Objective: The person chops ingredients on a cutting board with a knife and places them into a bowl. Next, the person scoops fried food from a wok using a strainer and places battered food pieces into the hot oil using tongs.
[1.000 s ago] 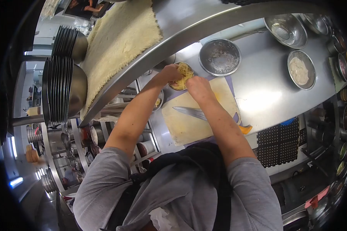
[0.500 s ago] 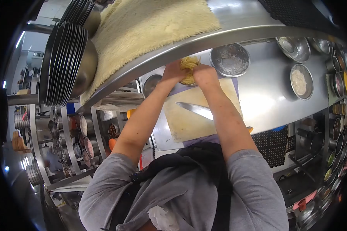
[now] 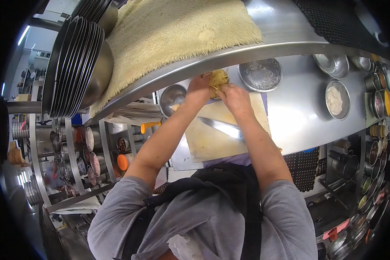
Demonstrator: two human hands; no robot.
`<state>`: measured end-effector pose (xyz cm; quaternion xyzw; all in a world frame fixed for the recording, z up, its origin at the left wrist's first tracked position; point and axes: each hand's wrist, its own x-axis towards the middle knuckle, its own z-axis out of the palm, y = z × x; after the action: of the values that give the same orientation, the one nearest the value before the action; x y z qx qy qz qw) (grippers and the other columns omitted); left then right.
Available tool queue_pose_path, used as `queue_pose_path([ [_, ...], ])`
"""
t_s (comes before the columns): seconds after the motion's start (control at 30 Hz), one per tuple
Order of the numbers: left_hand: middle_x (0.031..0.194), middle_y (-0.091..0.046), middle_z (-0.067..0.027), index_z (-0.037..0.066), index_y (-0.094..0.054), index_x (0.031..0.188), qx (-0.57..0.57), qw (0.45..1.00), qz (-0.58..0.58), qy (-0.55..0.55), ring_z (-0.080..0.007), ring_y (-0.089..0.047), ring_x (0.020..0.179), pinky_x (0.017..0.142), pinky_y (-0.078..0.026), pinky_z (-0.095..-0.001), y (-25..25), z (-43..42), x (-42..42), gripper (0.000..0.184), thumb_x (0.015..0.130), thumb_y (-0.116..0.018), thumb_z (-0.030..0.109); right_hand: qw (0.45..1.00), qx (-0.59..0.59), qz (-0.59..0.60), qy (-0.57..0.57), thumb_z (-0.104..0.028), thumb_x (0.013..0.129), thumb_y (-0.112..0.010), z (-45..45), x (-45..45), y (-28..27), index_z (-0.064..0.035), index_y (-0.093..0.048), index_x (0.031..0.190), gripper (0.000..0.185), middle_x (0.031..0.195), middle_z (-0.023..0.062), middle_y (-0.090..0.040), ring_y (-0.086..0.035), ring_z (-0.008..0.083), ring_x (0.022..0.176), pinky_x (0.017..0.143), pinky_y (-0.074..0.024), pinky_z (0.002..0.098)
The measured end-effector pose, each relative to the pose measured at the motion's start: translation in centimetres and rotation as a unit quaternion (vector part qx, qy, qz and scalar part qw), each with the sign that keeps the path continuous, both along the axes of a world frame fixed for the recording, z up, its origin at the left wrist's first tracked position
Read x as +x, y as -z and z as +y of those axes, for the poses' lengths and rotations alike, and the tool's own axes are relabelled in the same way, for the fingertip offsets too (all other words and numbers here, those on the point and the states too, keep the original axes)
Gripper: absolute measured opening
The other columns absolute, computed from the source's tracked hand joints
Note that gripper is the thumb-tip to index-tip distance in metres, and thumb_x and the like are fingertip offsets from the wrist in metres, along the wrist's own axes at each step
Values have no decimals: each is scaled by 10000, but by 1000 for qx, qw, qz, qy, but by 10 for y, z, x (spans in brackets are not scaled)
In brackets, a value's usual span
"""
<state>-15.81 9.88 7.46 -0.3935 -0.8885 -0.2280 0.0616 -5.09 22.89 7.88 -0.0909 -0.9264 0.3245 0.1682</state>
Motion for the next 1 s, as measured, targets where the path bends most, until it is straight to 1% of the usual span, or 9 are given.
queue_pose_path([
  [0.2,1093,-583,-282,27,-597,1086,-7,997,65,45,-433,-585,974,841,-497,-492,-8,-4,-4,297,791,-564,40,992,58,-115,-8,-259,829,-650,1,-15,30,-83,-690,800,183,767,131,-653,-640,338,721,655,-517,454],
  [0.27,1103,-587,-275,24,-595,1111,-19,998,2,52,-436,-575,1003,880,-489,-477,-9,-3,-3,324,789,-584,70,995,48,-91,-11,-241,825,-654,4,-14,33,-75,-688,797,172,765,134,-650,-636,341,716,654,-514,456],
  [0.4,1121,-588,-264,39,-585,1164,-36,996,-29,82,-433,-562,1043,910,-483,-459,-32,-4,8,388,784,-615,112,1000,9,-12,-12,-182,812,-665,12,-1,20,-50,-686,804,134,753,141,-636,-624,350,705,657,-509,449],
  [0.47,1165,-569,-256,35,-560,1217,-73,989,-103,70,-420,-547,1084,926,-478,-451,-34,-7,9,456,778,-633,135,1000,-14,6,-17,-167,808,-667,16,6,20,-48,-686,813,121,744,142,-629,-621,350,707,658,-508,444],
  [0.6,1208,-538,-256,19,-543,1230,-109,987,-71,98,-407,-541,1100,923,-481,-444,-30,-7,8,462,792,-623,139,998,-57,38,-11,-156,807,-668,17,9,21,-55,-690,824,105,737,138,-618,-620,341,722,671,-509,434],
  [0.67,1218,-523,-261,6,-525,1247,-156,984,-71,57,-411,-541,1100,920,-485,-439,-27,0,8,456,813,-598,126,999,-42,28,-9,-157,809,-667,14,5,20,-57,-692,827,104,743,137,-618,-621,339,723,673,-509,434],
  [0.77,1175,-538,-264,3,-519,1241,-172,985,-10,16,-419,-551,1079,912,-489,-439,-11,5,6,416,836,-557,90,1000,-18,14,-18,-161,812,-658,13,-1,26,-56,-680,805,108,768,142,-623,-630,342,729,672,-512,442],
  [0.87,1158,-536,-272,-1,-516,1230,-167,986,-1,6,-418,-570,1042,899,-496,-434,6,11,3,394,839,-527,46,999,-17,10,-29,-165,815,-647,12,-4,33,-50,-665,776,123,797,149,-631,-638,348,736,673,-516,452],
  [1.0,1178,-514,-279,2,-517,1217,-262,959,-105,10,-413,-582,1009,884,-503,-428,-9,16,7,387,831,-521,28,998,-52,21,-38,-160,823,-643,11,1,33,-46,-663,788,121,816,158,-635,-637,356,750,683,-516,460],
])
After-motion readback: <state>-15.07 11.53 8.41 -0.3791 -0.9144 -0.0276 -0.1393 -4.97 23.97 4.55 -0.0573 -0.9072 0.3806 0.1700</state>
